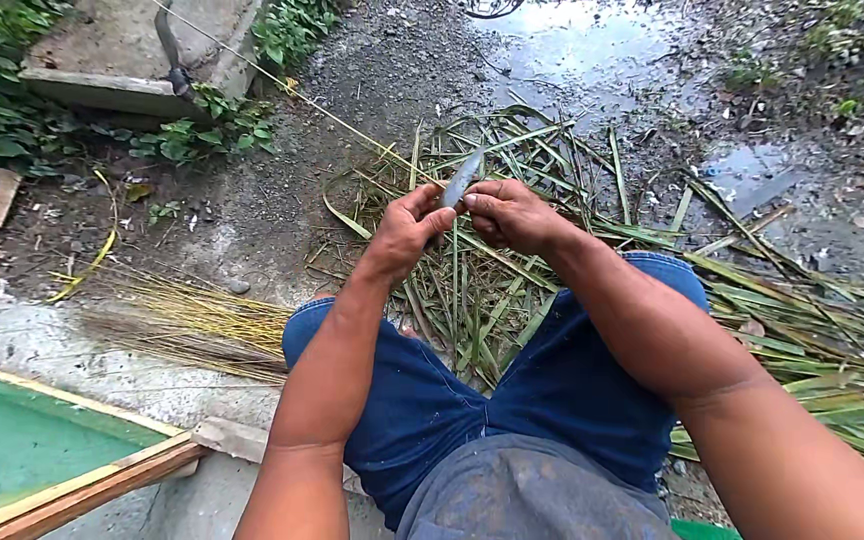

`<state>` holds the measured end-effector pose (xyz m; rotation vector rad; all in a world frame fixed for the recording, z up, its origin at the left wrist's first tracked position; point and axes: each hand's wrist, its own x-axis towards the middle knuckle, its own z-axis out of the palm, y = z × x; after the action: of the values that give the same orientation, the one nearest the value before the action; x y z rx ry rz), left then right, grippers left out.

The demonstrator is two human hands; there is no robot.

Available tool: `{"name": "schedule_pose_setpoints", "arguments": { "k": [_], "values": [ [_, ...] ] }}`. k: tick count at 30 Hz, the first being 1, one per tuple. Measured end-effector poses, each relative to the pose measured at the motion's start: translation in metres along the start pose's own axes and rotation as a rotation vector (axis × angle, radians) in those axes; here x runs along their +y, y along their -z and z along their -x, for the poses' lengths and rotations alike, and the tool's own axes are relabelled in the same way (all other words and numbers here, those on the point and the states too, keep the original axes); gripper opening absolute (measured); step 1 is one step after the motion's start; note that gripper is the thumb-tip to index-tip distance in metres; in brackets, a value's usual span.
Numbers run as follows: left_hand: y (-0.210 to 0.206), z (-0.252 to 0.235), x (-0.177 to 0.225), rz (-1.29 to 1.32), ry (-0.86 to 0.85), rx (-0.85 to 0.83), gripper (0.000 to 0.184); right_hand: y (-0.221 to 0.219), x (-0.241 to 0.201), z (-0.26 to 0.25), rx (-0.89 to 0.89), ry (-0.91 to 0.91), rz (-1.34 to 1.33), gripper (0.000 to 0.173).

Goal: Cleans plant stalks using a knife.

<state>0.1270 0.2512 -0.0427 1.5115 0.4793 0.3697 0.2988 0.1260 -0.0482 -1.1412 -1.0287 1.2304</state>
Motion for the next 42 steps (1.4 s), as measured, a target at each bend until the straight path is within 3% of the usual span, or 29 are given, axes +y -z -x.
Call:
{"name": "schedule_pose_setpoints", "arguments": {
  "k": [4,9,13,16,20,25,31,36,40,42],
  "values": [
    [0.026,-0.005,-0.001,0.107,-0.084,0.115,0.041,-0.001,-0.006,0.004,-0.038,0.013,-0.042,0.030],
    [0.024,0.004,0.002,0.116,-0.077,0.067,0.045,0.002,-0.008,0.004,-0.089,0.035,0.015,0.029],
    [0.064,-0.002,0.007,0.224,-0.143,0.309,0.032,0.005,-0.010,0.010,-0.148,0.047,0.070,0.030],
    [0.070,-0.001,0.009,0.308,-0.207,0.356,0.031,0.007,-0.013,0.011,-0.163,0.010,0.096,0.029],
    [0.049,0.002,0.004,0.255,-0.200,0.306,0.035,0.007,-0.013,0.011,-0.103,0.023,0.187,0.024],
    [-0.008,0.011,0.000,0.039,-0.073,0.091,0.049,0.004,-0.009,0.010,-0.041,0.054,0.162,0.031],
    [0.033,-0.002,0.005,0.164,-0.132,0.252,0.041,0.015,-0.014,0.021,-0.023,0.126,0.355,0.029],
    [-0.009,0.010,0.008,0.062,-0.053,0.083,0.049,0.017,-0.015,0.023,0.022,0.130,0.387,0.027],
    [0.020,-0.006,0.008,0.111,-0.114,0.195,0.041,0.018,-0.018,0.027,0.038,0.152,0.432,0.026],
    [0.016,-0.002,0.012,0.072,-0.106,0.169,0.044,0.018,-0.019,0.026,0.046,0.165,0.483,0.026]
  ]
}}
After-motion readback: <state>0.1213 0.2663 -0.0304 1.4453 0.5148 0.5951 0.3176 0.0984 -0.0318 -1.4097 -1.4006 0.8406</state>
